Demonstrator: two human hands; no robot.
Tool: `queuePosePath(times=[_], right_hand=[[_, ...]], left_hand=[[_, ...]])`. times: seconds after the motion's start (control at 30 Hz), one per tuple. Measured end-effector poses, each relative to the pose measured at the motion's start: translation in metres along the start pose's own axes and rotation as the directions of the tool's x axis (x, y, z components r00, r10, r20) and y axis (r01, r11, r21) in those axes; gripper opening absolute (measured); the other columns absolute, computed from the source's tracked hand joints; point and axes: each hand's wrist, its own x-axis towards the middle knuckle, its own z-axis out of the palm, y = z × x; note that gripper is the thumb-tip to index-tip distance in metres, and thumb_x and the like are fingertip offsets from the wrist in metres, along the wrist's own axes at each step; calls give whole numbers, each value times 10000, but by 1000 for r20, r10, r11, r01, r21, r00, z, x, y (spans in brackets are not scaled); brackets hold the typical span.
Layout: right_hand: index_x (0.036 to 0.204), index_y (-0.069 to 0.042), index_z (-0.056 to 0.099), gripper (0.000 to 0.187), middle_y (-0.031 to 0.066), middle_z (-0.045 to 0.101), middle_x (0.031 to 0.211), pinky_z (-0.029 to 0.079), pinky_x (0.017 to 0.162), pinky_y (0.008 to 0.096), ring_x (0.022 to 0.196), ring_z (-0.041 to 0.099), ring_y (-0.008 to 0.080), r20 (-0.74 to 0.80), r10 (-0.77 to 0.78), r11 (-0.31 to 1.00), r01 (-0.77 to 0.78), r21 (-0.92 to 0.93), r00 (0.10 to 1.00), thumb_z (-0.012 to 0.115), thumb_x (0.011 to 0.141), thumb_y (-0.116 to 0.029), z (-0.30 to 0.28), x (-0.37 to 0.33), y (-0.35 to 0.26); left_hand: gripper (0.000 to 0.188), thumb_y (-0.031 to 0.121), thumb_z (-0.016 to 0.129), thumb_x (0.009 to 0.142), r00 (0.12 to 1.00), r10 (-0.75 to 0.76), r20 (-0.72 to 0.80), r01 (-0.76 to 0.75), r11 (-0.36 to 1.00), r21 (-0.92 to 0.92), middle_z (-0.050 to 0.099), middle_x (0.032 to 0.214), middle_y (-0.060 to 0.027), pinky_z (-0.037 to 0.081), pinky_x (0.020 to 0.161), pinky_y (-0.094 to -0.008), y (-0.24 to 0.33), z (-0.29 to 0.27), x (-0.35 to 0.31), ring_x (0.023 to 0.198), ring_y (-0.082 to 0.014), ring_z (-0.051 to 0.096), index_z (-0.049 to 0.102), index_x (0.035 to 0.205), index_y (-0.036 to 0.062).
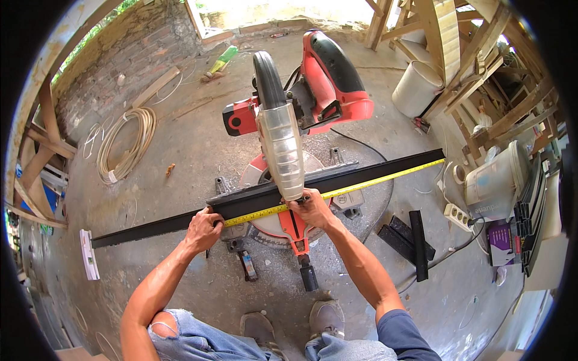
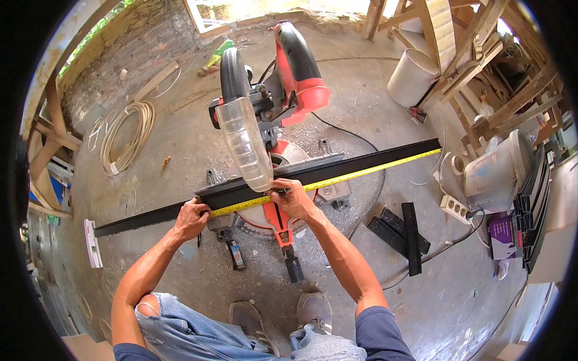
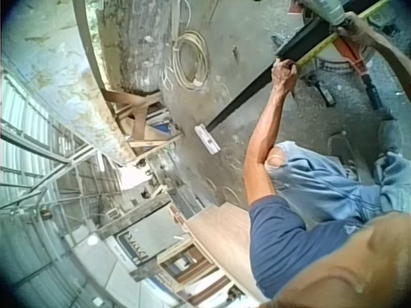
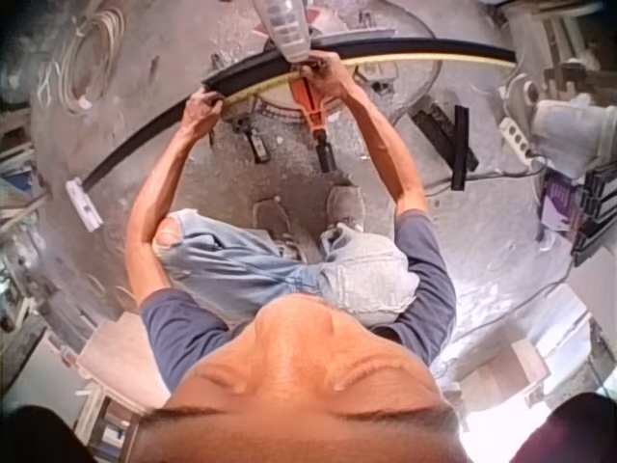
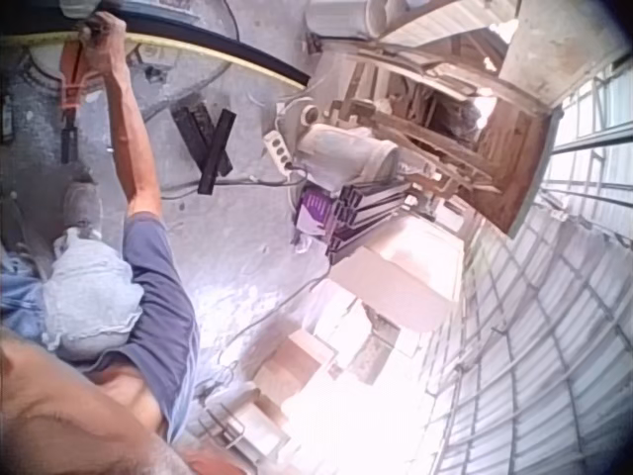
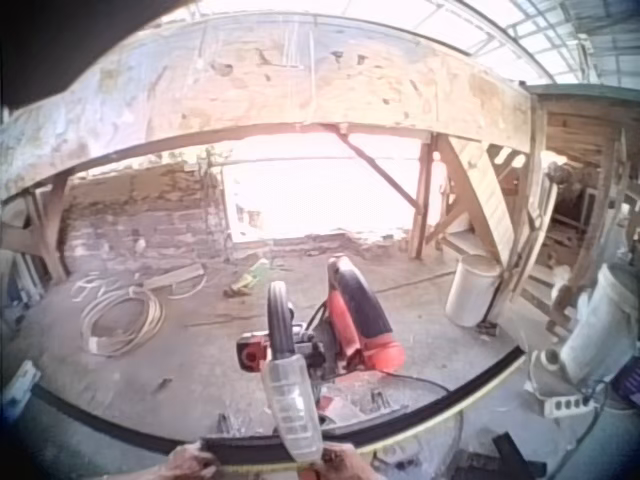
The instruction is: The person measures a length of black metal trim using a tape measure, marks it with a pencil, and cuts it using a miter saw.
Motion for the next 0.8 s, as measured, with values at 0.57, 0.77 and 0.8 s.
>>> queuePosePath(times=[0.57, 0.77, 0.8], right_hand=[[1086, 38, 714, 212, 109, 725, 938, 540, 760, 283, 858, 614, 88, -43, -50, 998, 51, 22, 998, 612, 903, 3, 4, 1, 0], [1040, 37, 715, 178, 136, 730, 912, 552, 774, 307, 843, 664, 132, -54, -67, 998, 67, 1, 996, 614, 904, -18, 3, 0, 10], [989, 36, 720, 147, 89, 722, 870, 530, 710, 290, 773, 633, 123, -94, -29, 996, 37, 81, 995, 608, 920, -29, 7, 0, 10]], left_hand=[[226, 152, 655, 810, 999, 16, -27, -16, 1000, -4, 663, 935, -239, 530, 818, -434, -1, -1, -2, 899, -365, 652, 777, 938, 10], [217, 146, 658, 814, 999, 35, -21, -35, 999, 0, 669, 928, -236, 536, 796, -433, -3, 3, 0, 879, -372, 660, 778, 939, 15], [199, 142, 666, 816, 998, 43, -35, -43, 999, -7, 672, 920, -229, 535, 788, -440, -4, 4, 0, 876, -375, 661, 779, 928, 21]])
